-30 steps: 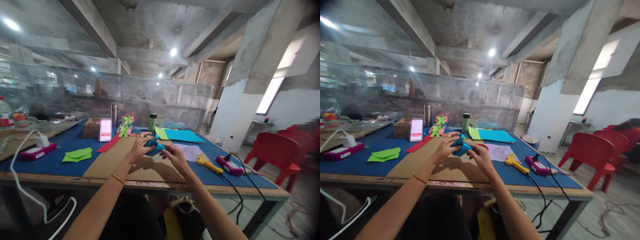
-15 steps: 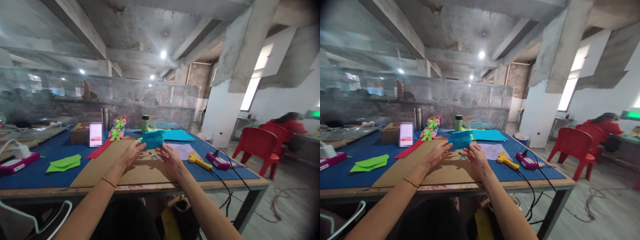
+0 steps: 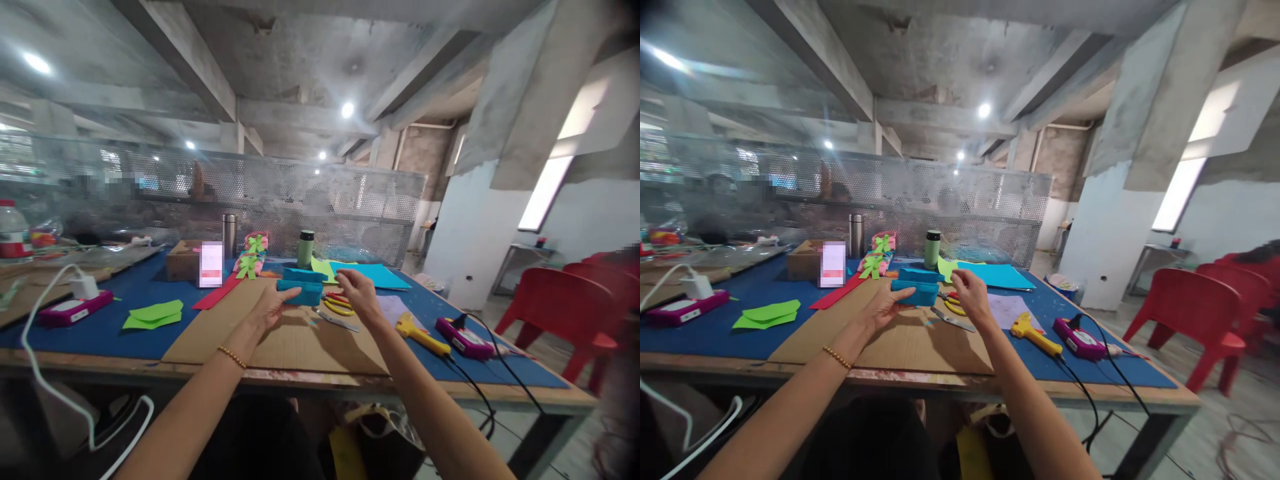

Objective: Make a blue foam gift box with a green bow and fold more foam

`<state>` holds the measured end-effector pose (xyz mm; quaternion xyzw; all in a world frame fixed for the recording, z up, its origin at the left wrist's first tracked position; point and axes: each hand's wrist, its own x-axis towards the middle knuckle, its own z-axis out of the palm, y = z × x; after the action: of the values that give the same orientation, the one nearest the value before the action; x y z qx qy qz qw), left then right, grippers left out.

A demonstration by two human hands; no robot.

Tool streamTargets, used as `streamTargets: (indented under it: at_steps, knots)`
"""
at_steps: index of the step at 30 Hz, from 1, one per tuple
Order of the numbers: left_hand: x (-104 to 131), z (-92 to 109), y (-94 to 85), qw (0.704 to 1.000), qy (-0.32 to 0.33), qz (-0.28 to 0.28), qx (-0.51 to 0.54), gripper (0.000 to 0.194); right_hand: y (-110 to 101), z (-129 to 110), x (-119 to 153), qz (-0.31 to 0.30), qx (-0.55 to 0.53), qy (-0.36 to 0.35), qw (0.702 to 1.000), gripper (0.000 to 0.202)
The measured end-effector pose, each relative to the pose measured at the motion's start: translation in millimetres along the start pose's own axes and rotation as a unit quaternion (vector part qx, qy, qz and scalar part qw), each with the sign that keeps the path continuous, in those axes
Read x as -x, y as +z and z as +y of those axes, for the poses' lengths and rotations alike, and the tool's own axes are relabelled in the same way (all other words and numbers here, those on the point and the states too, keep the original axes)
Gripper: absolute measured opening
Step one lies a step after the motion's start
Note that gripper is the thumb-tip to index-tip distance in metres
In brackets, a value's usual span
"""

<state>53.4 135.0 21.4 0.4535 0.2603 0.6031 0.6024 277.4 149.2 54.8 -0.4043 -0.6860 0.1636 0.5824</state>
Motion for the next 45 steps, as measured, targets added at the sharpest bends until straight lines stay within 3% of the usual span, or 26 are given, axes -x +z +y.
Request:
streamTargets:
  at_steps: [2, 4, 8, 13, 22, 29, 39, 42, 45]
  knots:
    - [1.0, -1.0, 0.7, 1.000, -0.014, -0.020, -0.012, 0.059, 3.7, 2.2, -17.5, -0.008, 0.049, -0.073, 0.996, 0.034]
    - [3.2, -1.3, 1.7, 0.999, -0.033, -0.027, -0.028, 0.059, 13.8, 6.6, -23.3, -0.046, 0.065, -0.101, 0.992, 0.036]
    - [8.5, -0.8, 2.2, 0.994, -0.067, -0.054, -0.067, 0.058, 33.4, 18.0, -9.6, -0.123, 0.094, -0.106, 0.982, 0.040]
    - [10.3, -2.9, -0.8, 0.987, -0.090, -0.091, -0.101, 0.058, 33.6, 21.5, 5.1, -0.170, 0.089, -0.111, 0.975, 0.034]
    - [6.5, -3.9, -2.3, 0.992, -0.079, -0.043, -0.084, 0.061, 32.4, 9.3, 11.6, -0.158, 0.114, -0.165, 0.967, 0.022]
    - [8.4, -4.8, -2.3, 0.987, -0.078, -0.092, -0.108, 0.058, 34.7, 7.6, 14.2, -0.141, 0.103, -0.149, 0.973, 0.029]
    - [11.0, -7.7, 1.0, 0.979, -0.056, -0.142, -0.138, 0.050, 42.8, -0.4, 9.1, -0.111, 0.116, -0.152, 0.975, 0.017]
    - [12.3, -5.8, 2.3, 0.979, -0.060, -0.145, -0.132, 0.050, 42.4, -1.8, 8.3, -0.096, 0.111, -0.173, 0.974, 0.017]
    - [12.3, -4.8, 1.9, 0.979, -0.075, -0.128, -0.142, 0.049, 38.7, -4.9, 8.9, -0.123, 0.093, -0.174, 0.973, 0.017]
